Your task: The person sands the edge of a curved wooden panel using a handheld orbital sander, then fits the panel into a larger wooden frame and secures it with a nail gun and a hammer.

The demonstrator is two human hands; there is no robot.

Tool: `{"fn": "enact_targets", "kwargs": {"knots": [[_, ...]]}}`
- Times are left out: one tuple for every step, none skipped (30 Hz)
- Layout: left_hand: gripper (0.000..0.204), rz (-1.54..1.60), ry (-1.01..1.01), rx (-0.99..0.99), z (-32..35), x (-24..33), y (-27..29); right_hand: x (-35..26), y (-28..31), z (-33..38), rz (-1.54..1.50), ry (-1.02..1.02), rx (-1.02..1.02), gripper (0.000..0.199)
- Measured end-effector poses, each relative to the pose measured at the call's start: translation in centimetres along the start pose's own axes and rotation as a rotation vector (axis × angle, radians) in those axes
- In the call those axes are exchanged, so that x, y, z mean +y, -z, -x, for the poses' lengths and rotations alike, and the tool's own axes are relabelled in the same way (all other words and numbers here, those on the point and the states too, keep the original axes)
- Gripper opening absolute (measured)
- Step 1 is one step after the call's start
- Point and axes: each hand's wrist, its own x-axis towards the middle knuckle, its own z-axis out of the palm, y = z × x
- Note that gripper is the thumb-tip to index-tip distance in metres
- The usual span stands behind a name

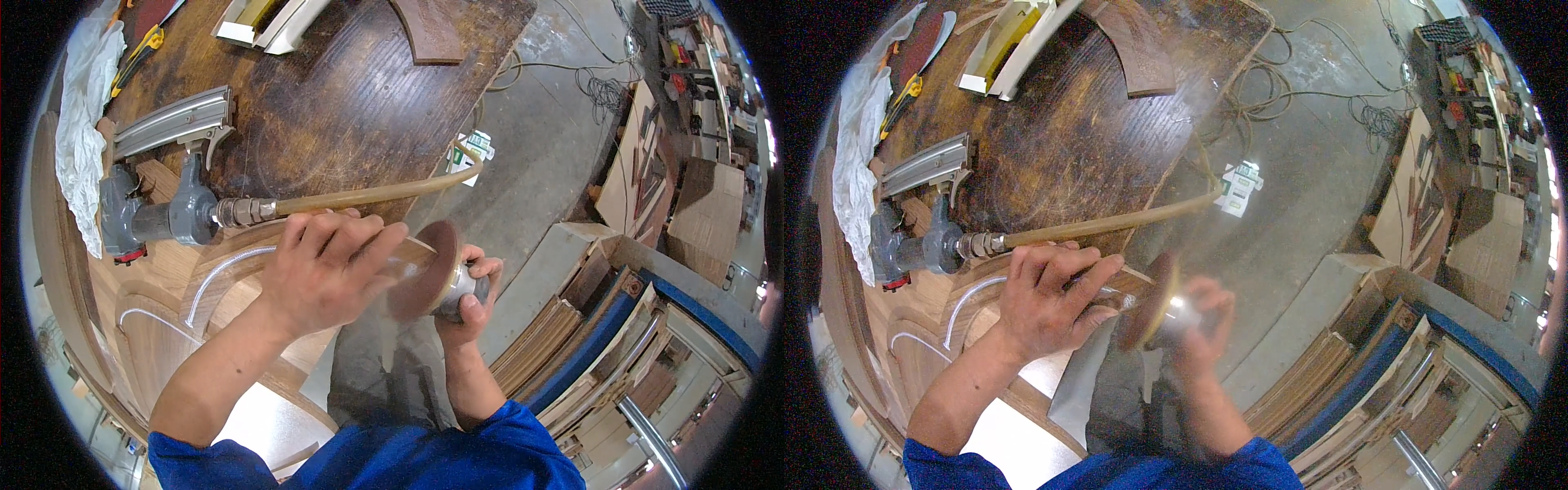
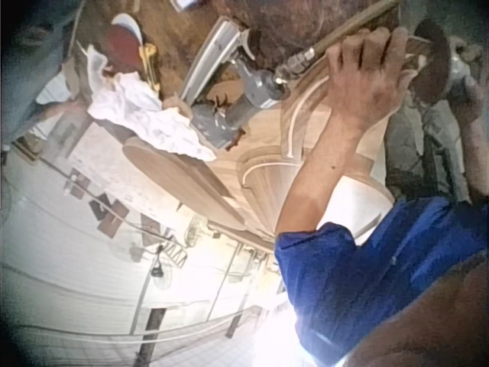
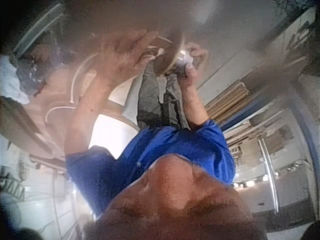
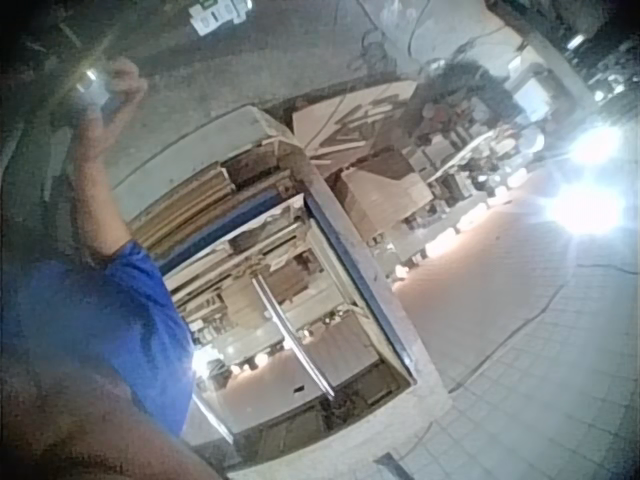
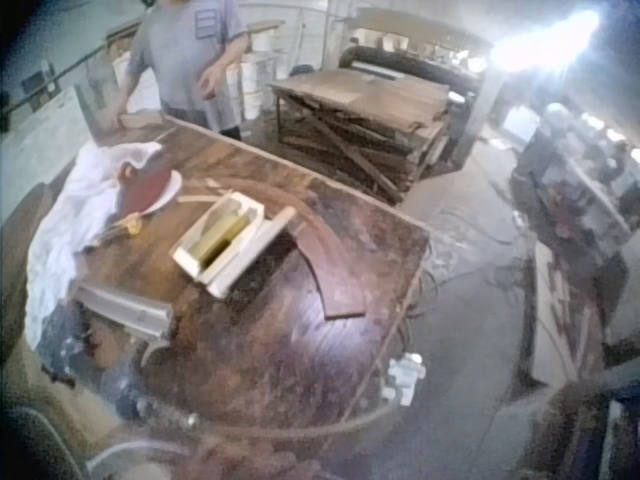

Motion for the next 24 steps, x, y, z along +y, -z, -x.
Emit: {"fn": "enact_targets", "kwargs": {"knots": [[0.061,0.001,0.001,0.001,0.02,0.0,0.0,-0.15,-0.39,-0.06,0.01,0.007,0.016,0.049],[0.061,0.002,0.003,0.003,0.04,0.0,0.01,-0.29,-0.7,-0.15,0.02,0.014,0.031,0.049],[0.061,0.002,0.003,0.002,0.05,0.0,-0.04,-0.37,-0.81,-0.25,0.02,0.013,0.031,0.049],[0.061,-0.002,0.0,0.004,0.02,0.0,-0.06,-0.44,-0.89,-0.35,-0.006,0.012,0.021,0.049],[0.061,-0.005,-0.004,0.006,0.01,-0.02,-0.08,-0.43,-0.91,-0.41,-0.033,0.01,0.011,0.049],[0.061,-0.004,-0.002,0.006,0.0,-0.04,-0.06,-0.44,-0.93,-0.46,-0.031,0.009,0.01,0.049],[0.061,-0.003,-0.002,0.003,-0.01,-0.06,-0.04,-0.44,-0.94,-0.48,-0.038,0.012,0.004,0.048],[0.061,-0.002,-0.002,0.0,-0.01,-0.07,-0.04,-0.44,-0.94,-0.49,-0.045,0.016,-0.003,0.048],[0.061,-0.002,-0.002,0.0,-0.01,-0.06,-0.04,-0.44,-0.9,-0.47,-0.045,0.017,-0.003,0.048],[0.06,-0.01,-0.003,0.003,0.0,-0.04,-0.06,-0.4,-0.8,-0.43,-0.041,0.016,-0.005,0.048],[0.06,-0.018,-0.004,0.005,0.01,-0.03,-0.09,-0.38,-0.71,-0.4,-0.036,0.015,-0.006,0.047],[0.06,-0.019,-0.005,0.006,0.03,-0.04,-0.15,-0.37,-0.61,-0.38,-0.037,0.016,-0.006,0.047],[0.059,-0.02,-0.01,0.011,0.04,-0.06,-0.21,-0.36,-0.51,-0.37,-0.033,0.013,-0.005,0.047],[0.059,-0.021,-0.015,0.016,0.06,-0.08,-0.25,-0.36,-0.45,-0.35,-0.029,0.009,-0.005,0.047],[0.059,-0.021,-0.014,0.016,0.05,-0.09,-0.19,-0.36,-0.5,-0.36,-0.029,0.009,-0.005,0.047],[0.058,-0.021,-0.014,0.012,0.03,-0.11,-0.11,-0.35,-0.56,-0.37,-0.039,0.009,-0.003,0.047],[0.058,-0.02,-0.014,0.007,0.02,-0.11,-0.05,-0.35,-0.6,-0.38,-0.049,0.009,-0.001,0.047],[0.058,-0.02,-0.015,0.008,0.02,-0.11,-0.04,-0.33,-0.59,-0.39,-0.049,0.009,-0.001,0.047],[0.058,-0.021,-0.014,0.008,0.01,-0.1,-0.03,-0.27,-0.54,-0.4,-0.044,0.017,-0.006,0.047],[0.058,-0.021,-0.013,0.008,0.0,-0.09,-0.02,-0.22,-0.49,-0.41,-0.039,0.024,-0.01,0.047],[0.058,-0.022,-0.014,0.009,-0.02,-0.08,-0.02,-0.15,-0.39,-0.39,-0.039,0.025,-0.01,0.047],[0.058,-0.015,-0.012,0.011,-0.06,-0.07,-0.03,-0.09,-0.26,-0.33,-0.019,0.028,-0.011,0.047],[0.058,-0.008,-0.01,0.013,-0.08,-0.06,-0.03,-0.06,-0.2,-0.29,0.001,0.031,-0.012,0.047],[0.058,-0.008,-0.01,0.013,-0.09,-0.05,-0.04,-0.08,-0.23,-0.28,0.001,0.032,-0.012,0.047]]}}
